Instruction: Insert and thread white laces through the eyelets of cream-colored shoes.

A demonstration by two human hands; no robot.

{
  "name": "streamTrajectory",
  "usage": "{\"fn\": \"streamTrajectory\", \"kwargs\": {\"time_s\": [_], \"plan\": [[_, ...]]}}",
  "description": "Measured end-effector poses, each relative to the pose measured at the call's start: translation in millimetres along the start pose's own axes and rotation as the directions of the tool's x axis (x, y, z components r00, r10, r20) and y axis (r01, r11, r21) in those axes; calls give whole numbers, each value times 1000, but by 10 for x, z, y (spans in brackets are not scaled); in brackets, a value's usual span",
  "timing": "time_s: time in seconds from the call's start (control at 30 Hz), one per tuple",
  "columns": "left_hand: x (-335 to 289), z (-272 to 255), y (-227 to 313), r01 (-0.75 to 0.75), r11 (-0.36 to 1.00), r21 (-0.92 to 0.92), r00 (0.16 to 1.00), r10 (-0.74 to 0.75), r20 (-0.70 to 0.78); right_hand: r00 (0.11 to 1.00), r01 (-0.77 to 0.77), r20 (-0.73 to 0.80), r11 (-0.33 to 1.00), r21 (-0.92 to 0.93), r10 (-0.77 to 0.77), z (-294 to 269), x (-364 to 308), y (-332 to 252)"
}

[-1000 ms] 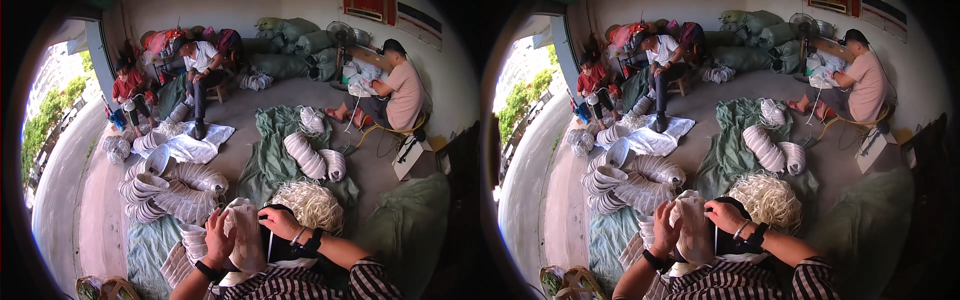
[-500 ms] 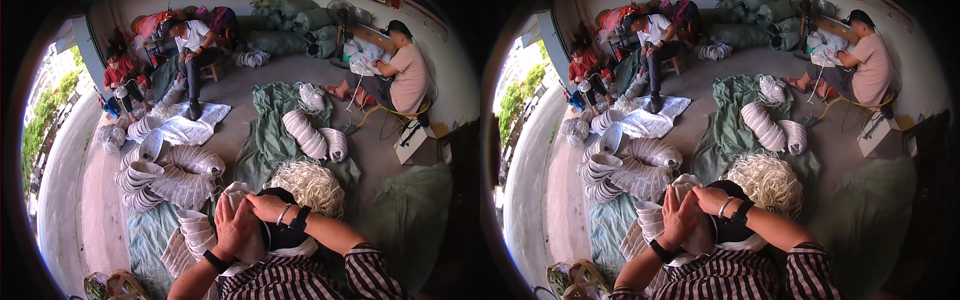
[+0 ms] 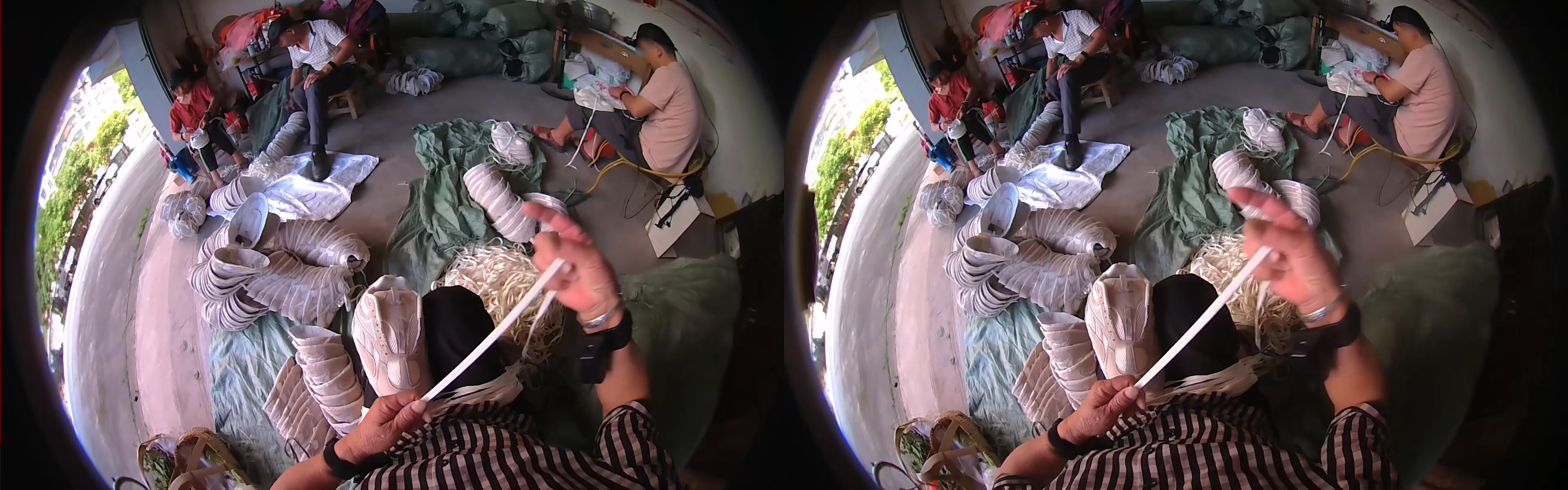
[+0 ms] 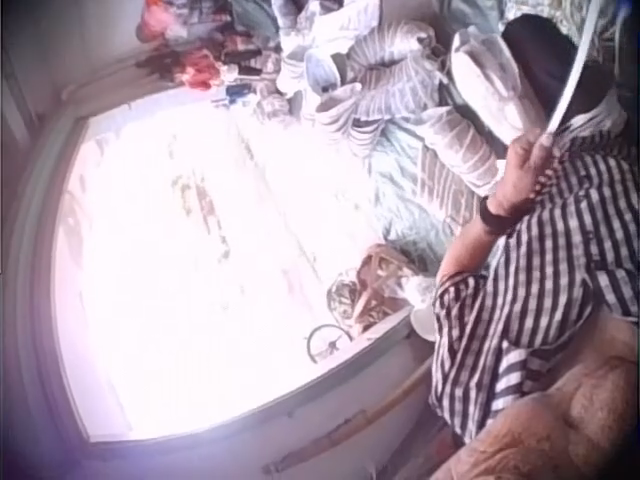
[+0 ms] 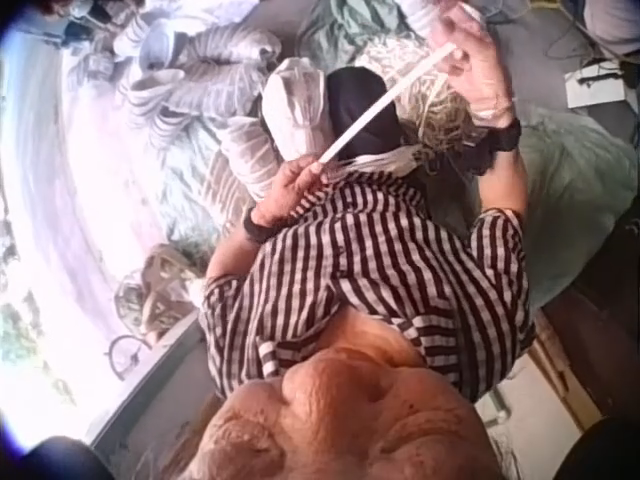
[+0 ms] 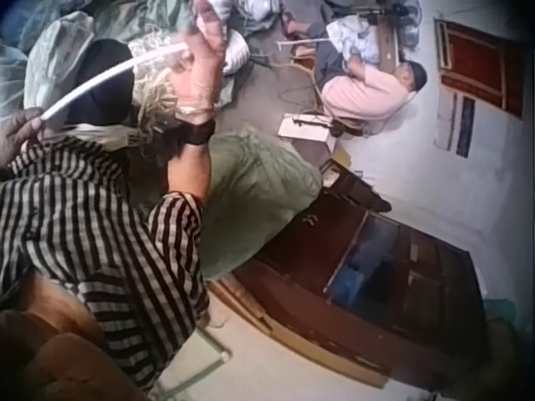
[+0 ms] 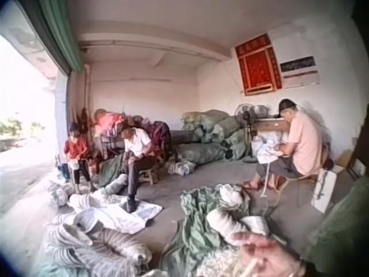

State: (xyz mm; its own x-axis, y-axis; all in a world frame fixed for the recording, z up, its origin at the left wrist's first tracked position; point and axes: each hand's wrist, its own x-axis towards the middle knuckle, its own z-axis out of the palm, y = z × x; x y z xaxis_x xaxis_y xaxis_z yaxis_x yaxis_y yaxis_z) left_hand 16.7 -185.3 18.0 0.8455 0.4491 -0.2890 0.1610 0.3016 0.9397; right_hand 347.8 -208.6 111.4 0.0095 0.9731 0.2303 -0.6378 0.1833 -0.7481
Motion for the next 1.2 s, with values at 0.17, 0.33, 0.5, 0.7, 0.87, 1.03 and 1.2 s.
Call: {"fn": "streamTrajectory", "kwargs": {"time_s": [0.17, 0.33, 0.5, 0.7, 0.87, 1.03, 1.2], "plan": [[-467, -420, 412, 88, 994, 64, 996, -89, 16, 878, 338, -355, 941, -16, -322, -772, -331, -894], [-738, -811, 436, 177, 971, 159, 972, -147, -183, 544, 224, -793, 958, -179, -275, -1917, -612, -901], [-577, -684, 370, 111, 991, 73, 991, -104, -89, 415, -270, -673, 623, -734, -613, -2654, -516, -602], [125, -276, 924, -220, 958, 182, 952, 252, -173, 997, -80, -63, 805, -588, 53, -368, 388, 566], [461, -185, 1015, -258, 839, 479, 895, 394, -208, 807, -397, 194, 756, -521, 557, 407, 462, 828], [364, -457, 619, 6, 882, 472, 990, 62, -128, 775, -108, 199, 435, -894, 601, -65, 318, 488], [362, -457, 189, 113, 854, 508, 988, -43, -146, 906, 7, -73, -188, -982, 417, -425, 55, 394]]}}
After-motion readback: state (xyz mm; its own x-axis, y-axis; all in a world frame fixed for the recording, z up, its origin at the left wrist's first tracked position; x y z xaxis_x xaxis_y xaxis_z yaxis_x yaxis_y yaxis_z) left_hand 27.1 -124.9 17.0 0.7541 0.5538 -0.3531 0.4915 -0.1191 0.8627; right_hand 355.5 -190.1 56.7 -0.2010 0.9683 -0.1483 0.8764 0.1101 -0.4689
